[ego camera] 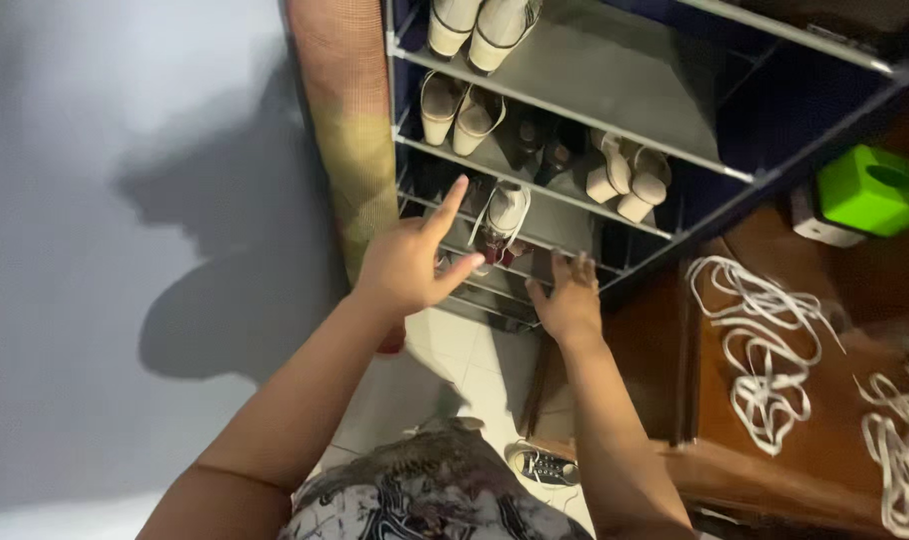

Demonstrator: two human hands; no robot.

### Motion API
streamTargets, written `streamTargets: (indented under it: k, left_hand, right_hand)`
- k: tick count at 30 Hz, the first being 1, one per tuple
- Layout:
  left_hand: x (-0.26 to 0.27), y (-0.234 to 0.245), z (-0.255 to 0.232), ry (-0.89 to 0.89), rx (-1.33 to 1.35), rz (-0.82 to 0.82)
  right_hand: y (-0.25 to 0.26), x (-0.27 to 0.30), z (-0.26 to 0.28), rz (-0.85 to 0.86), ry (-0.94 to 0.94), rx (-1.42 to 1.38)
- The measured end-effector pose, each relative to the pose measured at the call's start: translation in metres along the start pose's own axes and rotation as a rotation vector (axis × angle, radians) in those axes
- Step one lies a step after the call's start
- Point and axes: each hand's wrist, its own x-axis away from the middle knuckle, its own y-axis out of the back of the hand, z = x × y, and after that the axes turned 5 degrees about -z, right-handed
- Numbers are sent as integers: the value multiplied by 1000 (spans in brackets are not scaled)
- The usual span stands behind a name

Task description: The person laces a white canvas shoe by threading white shoelaces through the eyelets and tying a knot. They then repeat the process on a black canvas shoe, threading the laces and tying them.

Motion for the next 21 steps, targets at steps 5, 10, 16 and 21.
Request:
streamTargets:
  k: [5,10,16,21]
  left_hand:
    - [-78,-36,50,118,-81,241]
    - [-118,-49,78,142,87,298]
    - [-124,-70,121,306,415,278]
    - [-107,-131,158,376,683,459]
  right_hand:
    - [-72,-121,11,286,24,-38]
    - [-86,-190,42,586,-358,-5]
    - [-108,-201,25,354,-388,-2]
    - [-105,-130,15,-240,-166,-107]
